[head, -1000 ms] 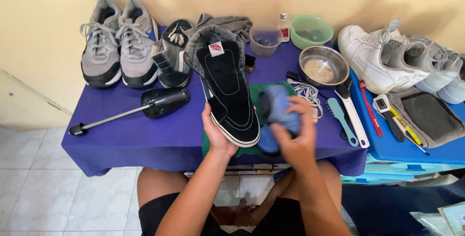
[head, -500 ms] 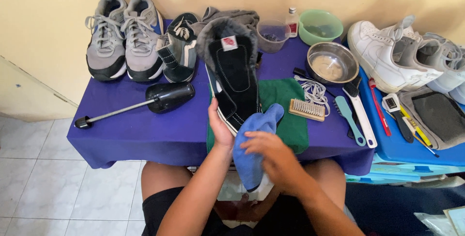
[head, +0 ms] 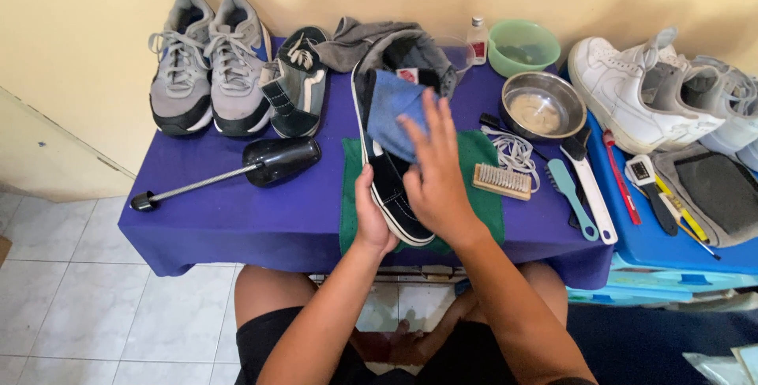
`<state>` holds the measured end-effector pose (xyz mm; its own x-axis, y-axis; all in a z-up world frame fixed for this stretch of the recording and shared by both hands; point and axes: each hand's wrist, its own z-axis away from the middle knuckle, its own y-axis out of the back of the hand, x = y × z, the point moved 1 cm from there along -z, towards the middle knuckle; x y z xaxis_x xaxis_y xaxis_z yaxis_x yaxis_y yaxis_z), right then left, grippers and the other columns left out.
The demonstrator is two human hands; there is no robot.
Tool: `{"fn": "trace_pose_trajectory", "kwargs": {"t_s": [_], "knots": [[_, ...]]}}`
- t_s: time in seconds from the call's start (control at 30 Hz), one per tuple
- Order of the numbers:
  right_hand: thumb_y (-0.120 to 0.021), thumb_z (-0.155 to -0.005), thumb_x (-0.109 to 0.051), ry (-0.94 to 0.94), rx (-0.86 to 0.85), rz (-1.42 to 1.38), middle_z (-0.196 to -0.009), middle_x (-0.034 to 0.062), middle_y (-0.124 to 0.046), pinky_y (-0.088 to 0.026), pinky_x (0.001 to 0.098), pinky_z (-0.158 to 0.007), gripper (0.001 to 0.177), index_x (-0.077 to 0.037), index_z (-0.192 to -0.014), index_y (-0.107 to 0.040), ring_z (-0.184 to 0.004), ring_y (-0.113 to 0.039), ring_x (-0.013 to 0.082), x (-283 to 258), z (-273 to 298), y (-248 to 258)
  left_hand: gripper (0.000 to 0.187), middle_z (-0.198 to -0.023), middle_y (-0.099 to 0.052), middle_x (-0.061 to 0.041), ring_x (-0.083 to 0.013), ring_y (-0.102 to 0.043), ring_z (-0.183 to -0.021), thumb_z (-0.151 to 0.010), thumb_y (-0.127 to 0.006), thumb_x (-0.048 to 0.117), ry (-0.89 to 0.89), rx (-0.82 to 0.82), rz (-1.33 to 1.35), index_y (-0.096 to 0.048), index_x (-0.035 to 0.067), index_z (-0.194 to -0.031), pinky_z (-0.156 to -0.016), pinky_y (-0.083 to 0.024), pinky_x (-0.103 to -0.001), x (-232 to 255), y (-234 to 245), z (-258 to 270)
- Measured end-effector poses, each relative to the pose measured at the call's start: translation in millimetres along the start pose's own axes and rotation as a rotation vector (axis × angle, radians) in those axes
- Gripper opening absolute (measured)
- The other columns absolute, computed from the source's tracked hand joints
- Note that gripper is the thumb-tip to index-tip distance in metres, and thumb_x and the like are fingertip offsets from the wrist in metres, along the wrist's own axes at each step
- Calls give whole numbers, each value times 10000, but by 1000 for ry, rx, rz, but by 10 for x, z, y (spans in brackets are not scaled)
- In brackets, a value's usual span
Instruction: Cleaning a pair of sneakers using a brush, cloth, and cleaning solution on a service counter.
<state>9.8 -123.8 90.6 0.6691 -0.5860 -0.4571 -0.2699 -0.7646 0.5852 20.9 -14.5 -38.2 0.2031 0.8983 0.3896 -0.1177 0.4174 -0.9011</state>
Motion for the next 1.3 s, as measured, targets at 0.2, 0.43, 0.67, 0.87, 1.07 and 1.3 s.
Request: {"fn": "trace_pose_trajectory", "kwargs": {"t_s": [0.2, 0.43, 0.67, 0.87, 1.07, 1.3], "knots": [[-461, -1080, 89, 125, -227, 196, -1954, 206, -396, -206, 695, -1444, 744, -161, -1764, -612, -1823, -266, 544, 209, 549, -86, 849, -1561, -784, -253, -435, -799, -1308, -1078, -643, 767, -15, 5, 22, -714, 139, -1645, -1125, -687, -643, 81, -92, 46], [-621, -954, 168, 134, -311, 198, -1818, 222, -579, -394, 623, -1436, 609, -33, -1518, -734, -1713, -459, 548, -45, 1075, 177, 756, -1496, -855, -147, -373, -845, -1220, -1052, -664, 794, -62, 118, 128, -837, 223, -1516, -1098, -705, -598, -472, 846, -489], [-570, -1024, 34, -326, 193, -534, -1105, 173, -898, -670, 457, -1061, 280, -58, -1009, -835, -1083, -863, 342, 741, 924, 669, 699, -1580, -800, -197, -422, -771, -1418, -1069, -665, 715, -93, 80, 203, -811, 235, -1556, -1241, -610, -666, 85, -382, 198], [-526, -817, 19, -632, 734, -734, -1130, 14, -782, -642, 283, -960, 477, -123, -1193, -781, -1030, -758, 132, 1469, 417, 674, 737, -1602, -783, -200, -427, -739, -1476, -1036, -676, 737, -62, 57, 260, -812, 237, -1560, -1312, -552, -703, 82, -315, 159], [-527, -882, 65, -421, 704, -492, -1256, 103, -764, -526, 355, -1163, 382, -104, -1148, -745, -1263, -700, 237, 1381, -114, 456, 728, -1625, -770, -201, -426, -725, -1493, -1064, -661, 720, -73, 45, 221, -794, 237, -1591, -1325, -541, -693, 75, -223, 142], [-736, -939, 40, -185, 335, -4, -1262, 121, -763, -581, 479, -1021, 319, -124, -1206, -796, -1176, -705, 356, 560, -203, 228, 791, -1683, -724, -216, -434, -701, -1523, -1108, -615, 747, -76, 26, 126, -725, 210, -1679, -1329, -541, -682, -40, 91, -16]]}}
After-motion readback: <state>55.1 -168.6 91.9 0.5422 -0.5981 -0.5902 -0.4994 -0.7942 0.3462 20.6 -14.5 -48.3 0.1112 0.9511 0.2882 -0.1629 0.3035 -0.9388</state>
